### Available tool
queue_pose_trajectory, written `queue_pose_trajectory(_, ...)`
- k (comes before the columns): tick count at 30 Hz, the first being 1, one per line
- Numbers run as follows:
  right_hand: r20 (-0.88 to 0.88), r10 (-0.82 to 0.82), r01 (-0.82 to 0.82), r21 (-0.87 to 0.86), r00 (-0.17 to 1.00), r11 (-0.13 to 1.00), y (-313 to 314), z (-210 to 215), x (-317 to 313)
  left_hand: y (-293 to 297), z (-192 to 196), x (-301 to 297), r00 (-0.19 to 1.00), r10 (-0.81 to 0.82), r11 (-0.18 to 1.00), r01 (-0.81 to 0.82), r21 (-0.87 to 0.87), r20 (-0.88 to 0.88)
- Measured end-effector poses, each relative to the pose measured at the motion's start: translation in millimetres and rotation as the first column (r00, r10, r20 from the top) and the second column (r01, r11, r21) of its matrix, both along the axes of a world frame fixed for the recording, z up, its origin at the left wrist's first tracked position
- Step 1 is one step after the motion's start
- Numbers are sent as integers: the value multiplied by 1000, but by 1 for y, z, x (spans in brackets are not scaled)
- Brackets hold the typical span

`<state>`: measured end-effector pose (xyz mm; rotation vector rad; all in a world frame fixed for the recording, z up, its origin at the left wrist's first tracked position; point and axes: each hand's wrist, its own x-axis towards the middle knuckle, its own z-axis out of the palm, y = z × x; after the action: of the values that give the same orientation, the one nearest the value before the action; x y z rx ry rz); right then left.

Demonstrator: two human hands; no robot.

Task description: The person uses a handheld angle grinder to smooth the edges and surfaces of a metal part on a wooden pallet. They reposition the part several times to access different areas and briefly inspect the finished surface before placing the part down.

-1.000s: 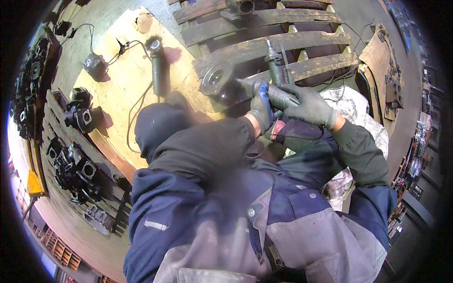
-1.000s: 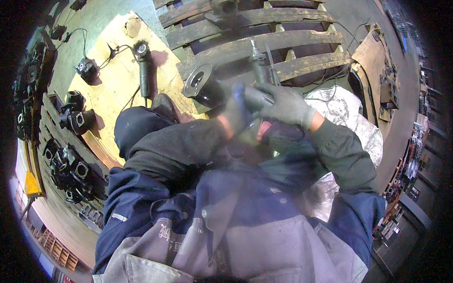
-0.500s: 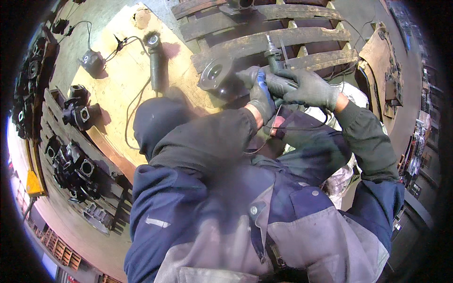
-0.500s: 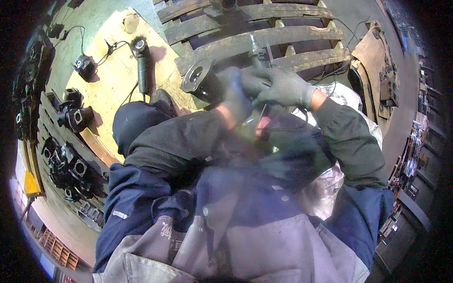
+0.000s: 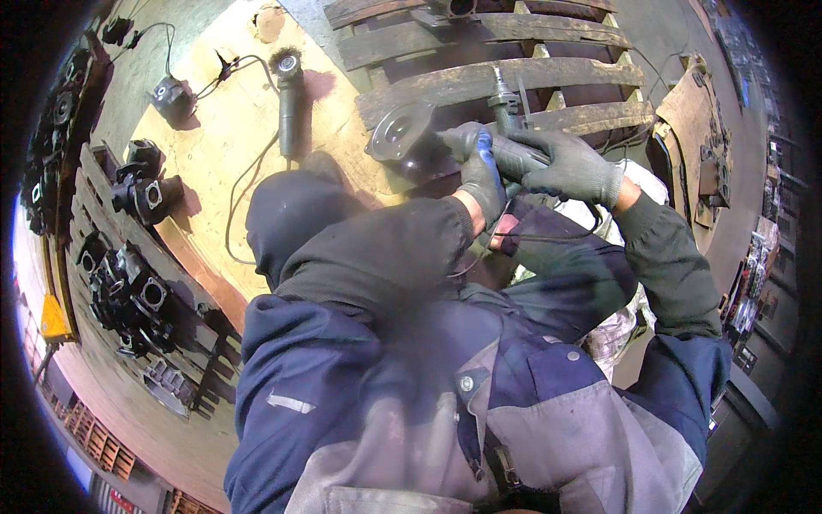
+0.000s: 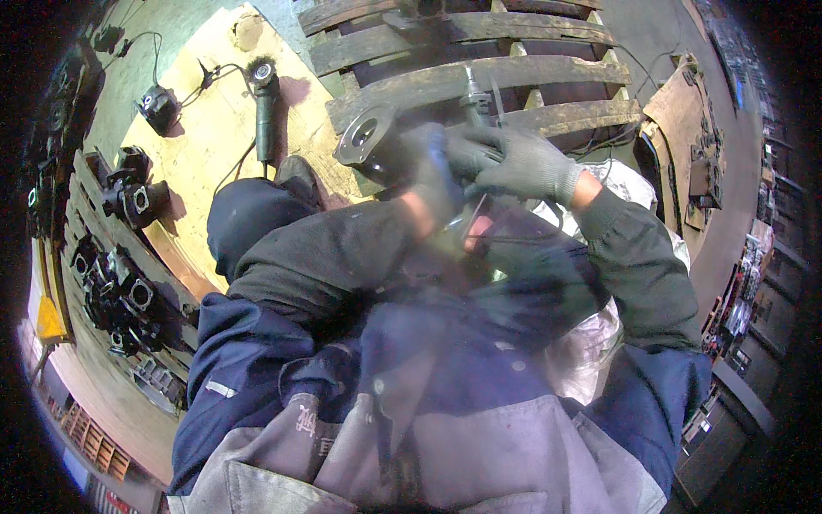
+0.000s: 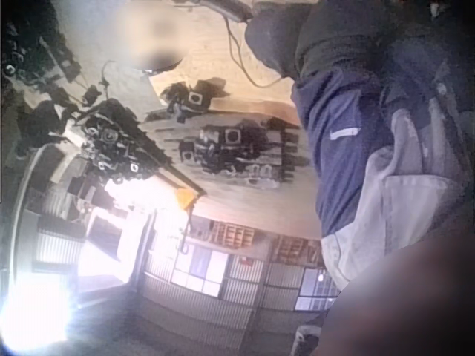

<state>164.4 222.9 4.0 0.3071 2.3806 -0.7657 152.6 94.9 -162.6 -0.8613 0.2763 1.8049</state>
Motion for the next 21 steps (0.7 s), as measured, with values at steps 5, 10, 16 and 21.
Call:
queue_pose_trajectory(5, 95, -86, 93, -77, 992, 993, 0, 2, 2, 6, -6, 6, 999, -40, 992, 43, -119, 22)
queue_pose_trajectory(10, 77, -88, 95, -93, 993, 991, 2, -2, 4, 6, -12, 8, 997, -61, 997, 59, -49, -38)
queue_pose_trajectory(16, -11, -113, 111, -121, 994, 986, 6, -8, 2, 9, -11, 5, 997, -8, 1000, 9, -20, 77)
queue_pose_trajectory(21, 142, -155, 172, -116, 978, 978, 1, 1, 4, 6, -11, 8, 1000, -15, 998, 16, -68, 16)
